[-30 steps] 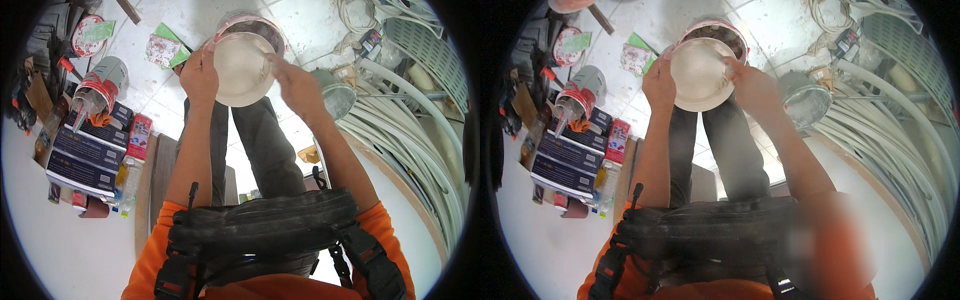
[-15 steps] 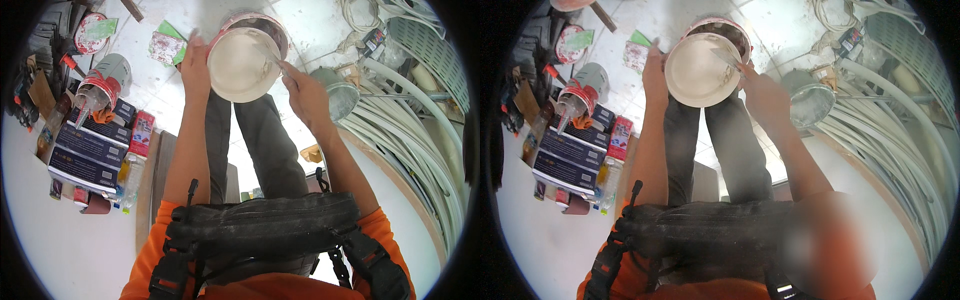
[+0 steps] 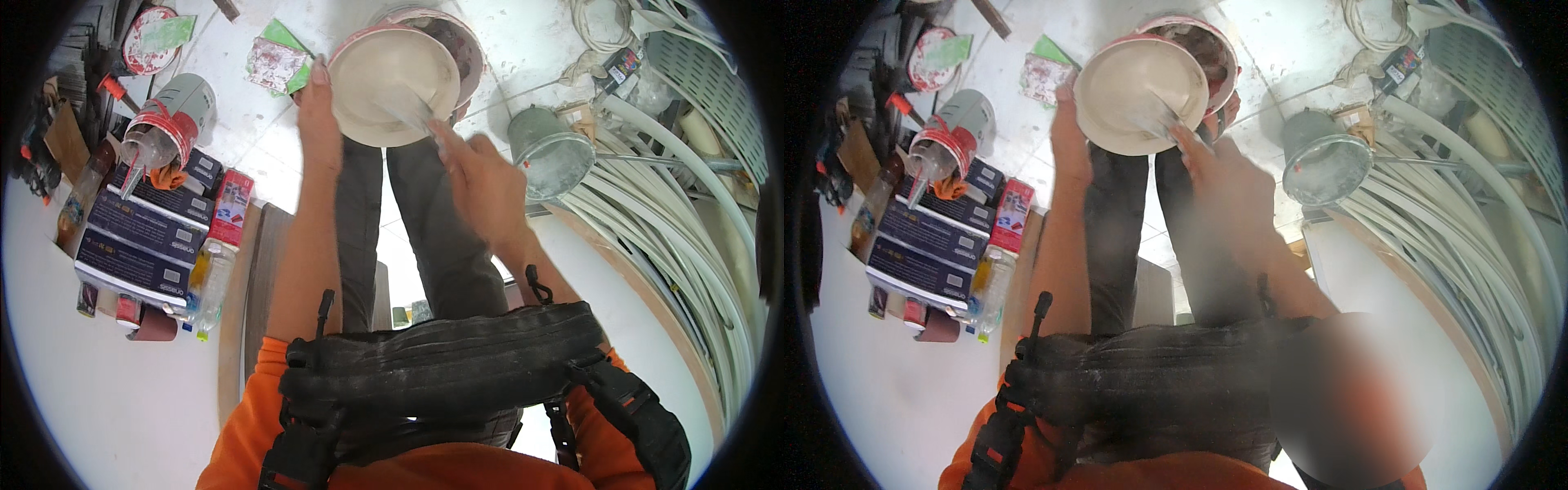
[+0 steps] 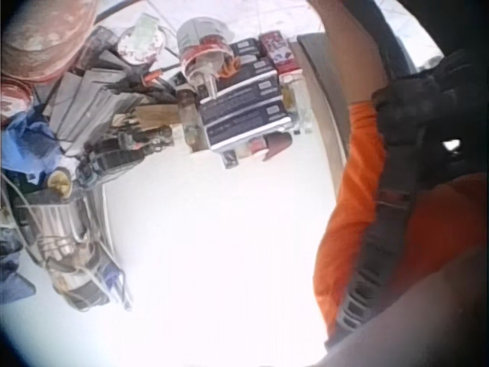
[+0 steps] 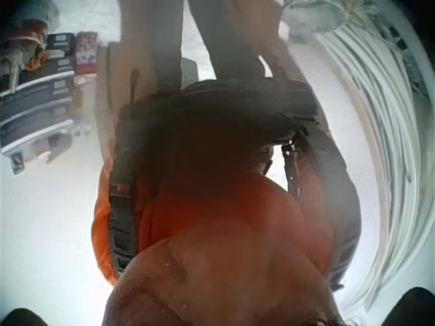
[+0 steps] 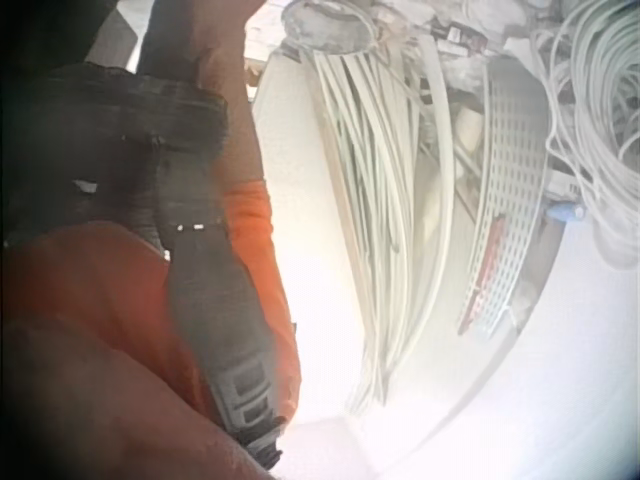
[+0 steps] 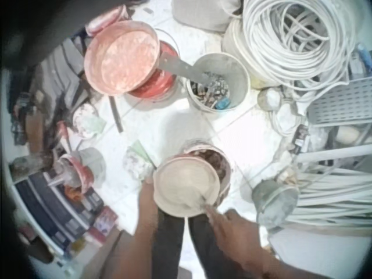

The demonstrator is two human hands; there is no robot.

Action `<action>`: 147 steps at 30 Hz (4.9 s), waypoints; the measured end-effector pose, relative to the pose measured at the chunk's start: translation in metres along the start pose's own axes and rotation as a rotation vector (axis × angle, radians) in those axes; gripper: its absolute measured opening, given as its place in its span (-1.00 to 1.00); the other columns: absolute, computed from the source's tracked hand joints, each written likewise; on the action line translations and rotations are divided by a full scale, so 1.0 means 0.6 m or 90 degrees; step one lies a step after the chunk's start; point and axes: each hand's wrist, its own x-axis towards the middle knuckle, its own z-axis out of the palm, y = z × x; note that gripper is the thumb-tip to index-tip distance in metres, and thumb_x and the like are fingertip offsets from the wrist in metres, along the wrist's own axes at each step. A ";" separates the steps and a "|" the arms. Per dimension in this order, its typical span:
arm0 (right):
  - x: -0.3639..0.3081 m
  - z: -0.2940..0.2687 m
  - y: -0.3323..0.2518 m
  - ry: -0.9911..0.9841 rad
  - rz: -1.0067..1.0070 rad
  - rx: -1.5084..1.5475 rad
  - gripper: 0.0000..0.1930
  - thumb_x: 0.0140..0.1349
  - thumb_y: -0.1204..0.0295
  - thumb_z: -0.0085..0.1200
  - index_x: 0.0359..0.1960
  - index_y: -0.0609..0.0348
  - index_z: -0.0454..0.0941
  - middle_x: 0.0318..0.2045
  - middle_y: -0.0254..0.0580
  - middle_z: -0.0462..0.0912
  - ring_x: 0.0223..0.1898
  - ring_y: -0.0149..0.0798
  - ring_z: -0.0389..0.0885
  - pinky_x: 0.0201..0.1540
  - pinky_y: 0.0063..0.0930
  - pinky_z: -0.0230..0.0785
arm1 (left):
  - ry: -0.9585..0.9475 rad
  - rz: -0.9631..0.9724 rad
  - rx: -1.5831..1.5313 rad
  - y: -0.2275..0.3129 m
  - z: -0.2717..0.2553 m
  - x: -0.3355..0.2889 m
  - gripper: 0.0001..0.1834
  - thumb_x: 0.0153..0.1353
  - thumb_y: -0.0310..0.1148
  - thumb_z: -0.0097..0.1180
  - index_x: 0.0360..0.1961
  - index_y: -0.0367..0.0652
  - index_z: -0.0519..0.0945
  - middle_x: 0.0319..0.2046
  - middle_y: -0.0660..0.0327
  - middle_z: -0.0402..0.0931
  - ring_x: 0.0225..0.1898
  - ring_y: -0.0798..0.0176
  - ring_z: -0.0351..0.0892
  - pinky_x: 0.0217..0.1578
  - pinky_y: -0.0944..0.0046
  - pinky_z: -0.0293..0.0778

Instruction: The person scoops white powder from a bag into a bucket, then uses a trowel to mix the contents. They transfer some mixture between buckets and continue stirring.

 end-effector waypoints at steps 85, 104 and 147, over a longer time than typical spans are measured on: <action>0.102 0.048 0.044 0.099 0.011 0.022 -0.60 0.45 0.20 0.07 0.30 -0.45 0.53 -0.28 -0.18 0.72 -0.26 -0.08 0.73 -0.16 -0.25 0.55 | 0.229 0.185 0.381 0.015 0.080 0.002 -0.39 0.51 0.09 -0.13 -0.09 -0.23 0.77 -0.32 -0.09 0.71 -0.22 -0.08 0.70 -0.08 0.05 0.51; 0.028 0.112 0.055 0.142 0.205 0.256 -0.58 0.50 0.17 -0.05 0.36 -0.29 0.43 -0.22 -0.02 0.75 -0.21 0.13 0.73 -0.16 -0.08 0.53 | 0.273 0.143 0.435 0.024 0.093 0.000 -0.28 0.51 0.15 -0.26 -0.05 -0.27 0.77 -0.15 -0.15 0.73 -0.03 -0.16 0.70 0.09 0.03 0.49; 0.067 0.062 0.036 0.107 0.184 0.194 -0.57 0.43 0.18 0.06 0.32 -0.25 0.52 -0.30 0.01 0.71 -0.33 0.05 0.72 -0.21 -0.09 0.55 | 0.013 0.126 0.009 -0.032 0.095 -0.049 -0.23 0.52 0.08 -0.03 0.43 -0.41 0.26 0.27 -0.15 0.44 0.26 0.10 0.46 0.30 0.22 0.32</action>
